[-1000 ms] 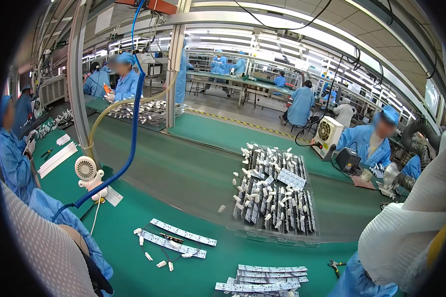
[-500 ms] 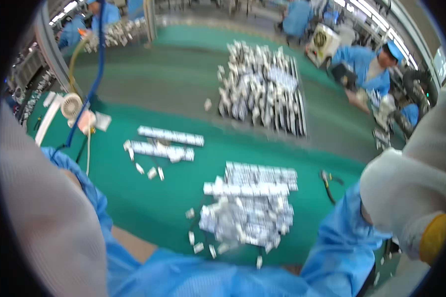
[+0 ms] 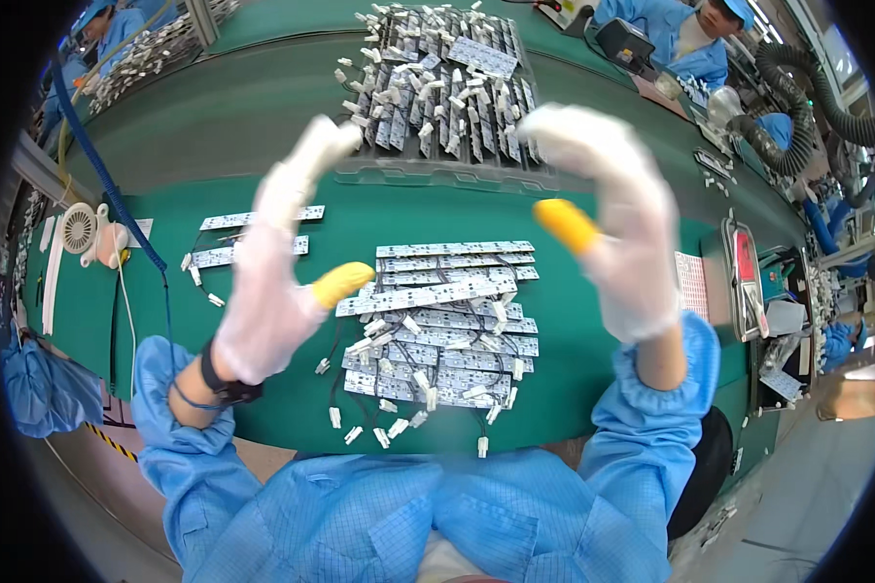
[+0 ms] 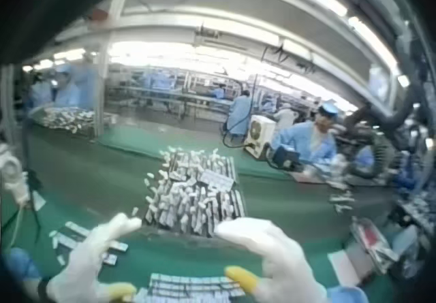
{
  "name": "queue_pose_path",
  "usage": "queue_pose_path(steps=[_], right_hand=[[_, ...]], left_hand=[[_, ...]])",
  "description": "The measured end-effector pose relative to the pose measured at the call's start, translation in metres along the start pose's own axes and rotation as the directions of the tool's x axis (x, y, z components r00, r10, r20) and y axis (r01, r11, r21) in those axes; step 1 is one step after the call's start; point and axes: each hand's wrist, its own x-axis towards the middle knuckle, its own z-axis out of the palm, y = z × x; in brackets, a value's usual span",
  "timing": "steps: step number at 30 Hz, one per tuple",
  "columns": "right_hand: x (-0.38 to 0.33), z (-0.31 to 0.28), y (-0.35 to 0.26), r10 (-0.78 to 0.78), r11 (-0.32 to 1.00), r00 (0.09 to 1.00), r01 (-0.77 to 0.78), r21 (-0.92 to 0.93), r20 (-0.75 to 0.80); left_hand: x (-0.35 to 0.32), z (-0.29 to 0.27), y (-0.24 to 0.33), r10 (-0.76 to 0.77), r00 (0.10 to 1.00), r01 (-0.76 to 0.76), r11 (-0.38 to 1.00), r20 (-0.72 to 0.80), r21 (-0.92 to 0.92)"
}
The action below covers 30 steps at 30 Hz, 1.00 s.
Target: Assemble LED light strips onto a metallic fixture base at a manual assembly station.
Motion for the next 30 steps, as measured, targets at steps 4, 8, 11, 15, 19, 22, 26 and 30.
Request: queue_pose_path(steps=[4,8,11,15,19,22,26,30], right_hand=[[-0.032,0.056,0.052,0.351,0.932,0.885,-0.296,-0.210,0.306],[-0.064,0.092,0.084,0.366,0.926,0.902,-0.327,-0.190,0.230],[-0.075,0.100,0.087,0.361,0.925,0.917,-0.330,-0.186,0.168],[-0.072,0.100,0.084,0.344,0.931,0.926,-0.314,-0.189,0.157],[-0.070,0.099,0.085,0.314,0.941,0.936,-0.283,-0.186,0.161],[-0.072,0.100,0.085,0.304,0.942,0.940,-0.272,-0.195,0.157],[-0.068,0.098,0.079,0.318,0.932,0.930,-0.270,-0.244,0.184],[-0.060,0.086,0.063,0.393,0.908,0.920,-0.391,0.149,0.018]], left_hand=[[-0.025,0.039,-0.025,-0.163,0.908,0.201,0.978,0.385,-0.061],[-0.034,0.045,-0.031,-0.028,0.832,0.072,0.996,0.554,-0.058],[-0.026,0.027,-0.028,-0.107,0.934,0.176,0.968,0.341,-0.179],[-0.018,0.003,-0.034,-0.359,0.831,0.395,0.919,0.425,0.003],[-0.038,0.013,-0.037,-0.169,0.813,0.028,0.967,0.557,0.252],[-0.047,0.016,-0.042,-0.117,0.860,-0.065,0.940,0.497,0.334],[-0.047,0.014,-0.048,-0.173,0.898,0.065,0.961,0.404,0.267],[-0.051,0.016,-0.059,-0.205,0.910,0.120,0.962,0.361,0.244]])
